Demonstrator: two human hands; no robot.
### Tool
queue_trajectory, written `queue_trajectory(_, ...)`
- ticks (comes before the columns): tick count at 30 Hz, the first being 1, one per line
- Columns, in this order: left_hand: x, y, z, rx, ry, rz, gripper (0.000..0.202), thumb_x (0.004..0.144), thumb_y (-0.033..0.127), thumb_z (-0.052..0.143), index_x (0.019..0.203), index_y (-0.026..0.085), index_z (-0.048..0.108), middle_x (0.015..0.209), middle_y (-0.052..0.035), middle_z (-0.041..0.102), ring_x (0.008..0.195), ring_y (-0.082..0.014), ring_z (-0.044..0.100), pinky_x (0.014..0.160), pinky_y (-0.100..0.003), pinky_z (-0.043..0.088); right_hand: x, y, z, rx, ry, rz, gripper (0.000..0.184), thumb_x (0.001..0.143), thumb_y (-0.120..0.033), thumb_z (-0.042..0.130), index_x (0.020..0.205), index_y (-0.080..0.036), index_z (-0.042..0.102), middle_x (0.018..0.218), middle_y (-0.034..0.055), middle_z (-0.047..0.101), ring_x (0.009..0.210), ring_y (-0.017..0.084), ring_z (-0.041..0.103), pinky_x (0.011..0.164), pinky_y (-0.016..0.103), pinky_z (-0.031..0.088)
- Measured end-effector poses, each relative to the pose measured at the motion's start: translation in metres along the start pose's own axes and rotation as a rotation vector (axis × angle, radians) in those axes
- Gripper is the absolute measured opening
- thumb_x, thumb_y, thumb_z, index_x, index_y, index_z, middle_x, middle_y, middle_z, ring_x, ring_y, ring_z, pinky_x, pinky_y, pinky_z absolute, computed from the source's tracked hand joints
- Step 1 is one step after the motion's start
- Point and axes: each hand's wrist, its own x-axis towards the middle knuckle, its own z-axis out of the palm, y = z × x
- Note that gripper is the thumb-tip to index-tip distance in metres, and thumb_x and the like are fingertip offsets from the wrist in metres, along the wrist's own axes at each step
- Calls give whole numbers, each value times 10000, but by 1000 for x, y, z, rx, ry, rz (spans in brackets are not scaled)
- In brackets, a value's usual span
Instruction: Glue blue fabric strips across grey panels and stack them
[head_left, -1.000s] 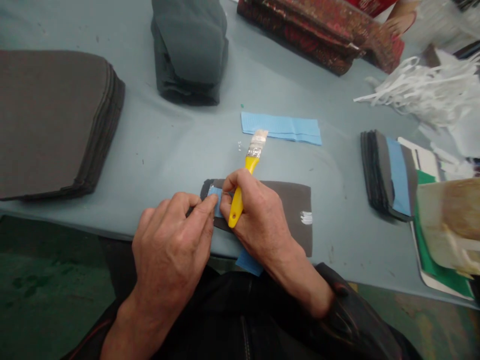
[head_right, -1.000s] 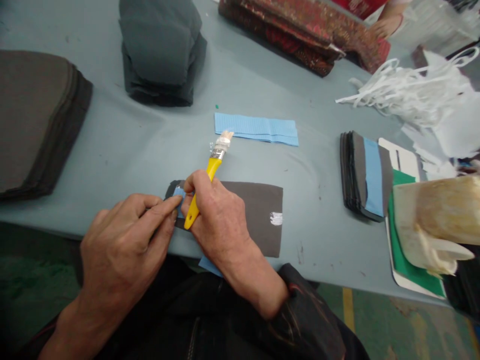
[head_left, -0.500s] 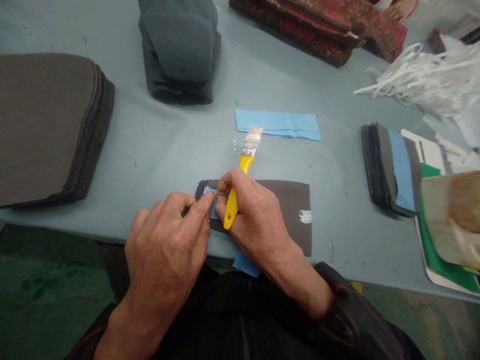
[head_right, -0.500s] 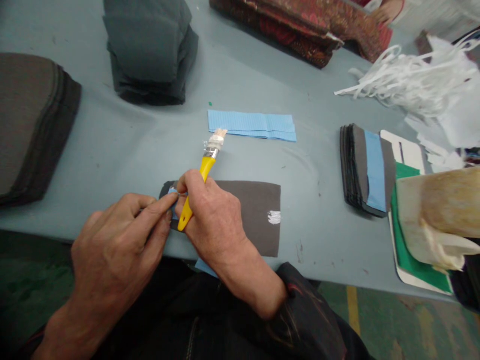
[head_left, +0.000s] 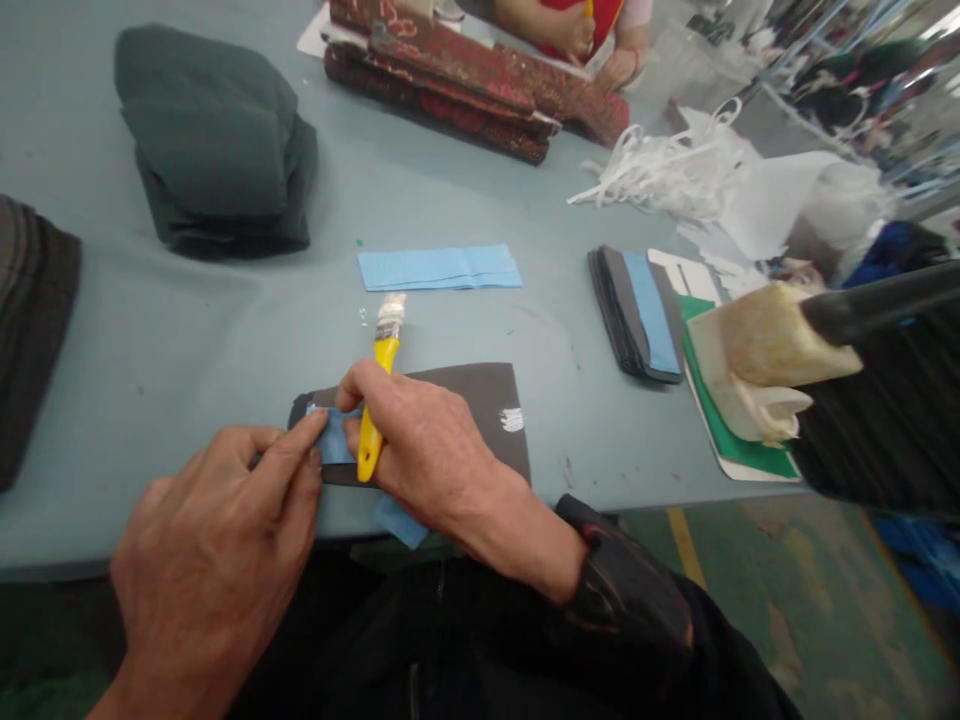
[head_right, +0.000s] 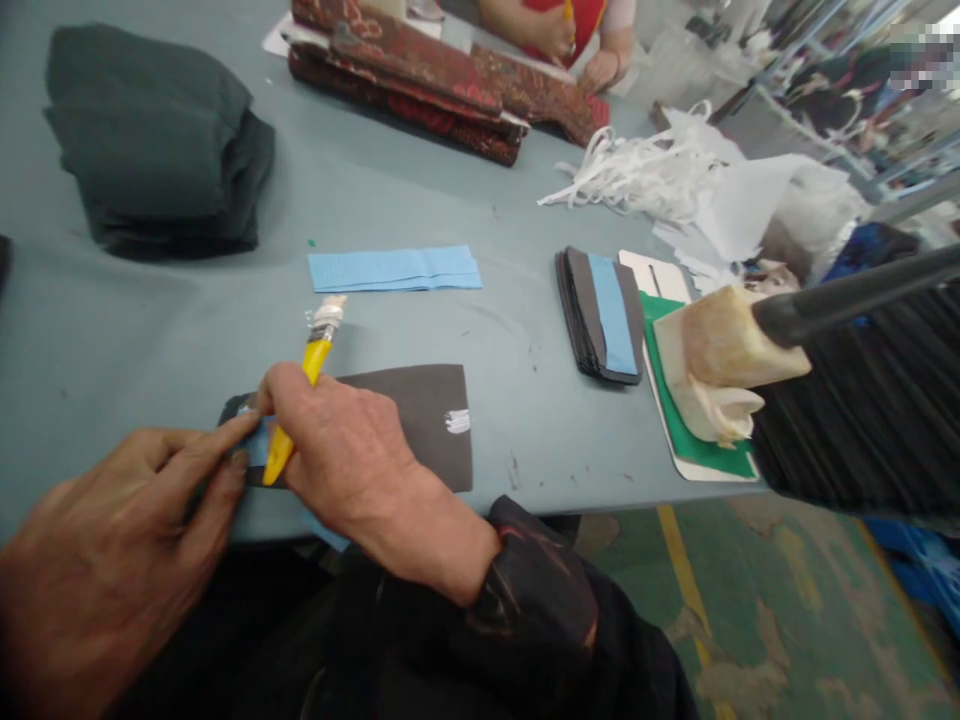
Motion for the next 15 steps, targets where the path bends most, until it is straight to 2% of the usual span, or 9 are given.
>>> queue_trajectory(3, 0, 0, -1, -7, -10, 2, 370, 1137, 314, 473, 1354, 168, 735, 918, -35, 655, 693, -242, 451, 638, -396, 309, -15, 14, -17, 33, -5, 27, 233, 1001, -220, 675, 1226, -275, 650, 998, -6, 777, 861, 214, 702, 691, 332, 391)
queue_trajectory(7, 1, -1, -3, 15, -43, -4, 391, 1146, 321, 450, 1380, 175, 726, 945, -41, 673, 712, -245, 493, 655, -394, 338, -34, 45, -37, 110, 82, 81, 146, 971, -239, 692, 1112, -264, 664, 820, -41, 685, 709, 171, 585, 678, 317, 330)
queue_trajectory(11, 0, -2, -2, 31, -67, -29, 397, 1148, 348, 445, 1402, 204, 715, 980, -38, 683, 724, -245, 503, 665, -395, 345, -51, 73, -48, 174, 168, 122, 85, 946, -257, 659, 1028, -255, 635, 818, -31, 640, 710, 168, 550, 700, 316, 348)
queue_trajectory(15, -3, -5, 0, -26, -91, -106, 431, 1140, 422, 437, 1424, 246, 710, 1029, -44, 705, 724, -228, 512, 669, -393, 339, -63, 88, -49, 256, 225, 153, 74, 944, -301, 626, 999, -253, 615, 844, -13, 646, 746, 182, 568, 711, 322, 373)
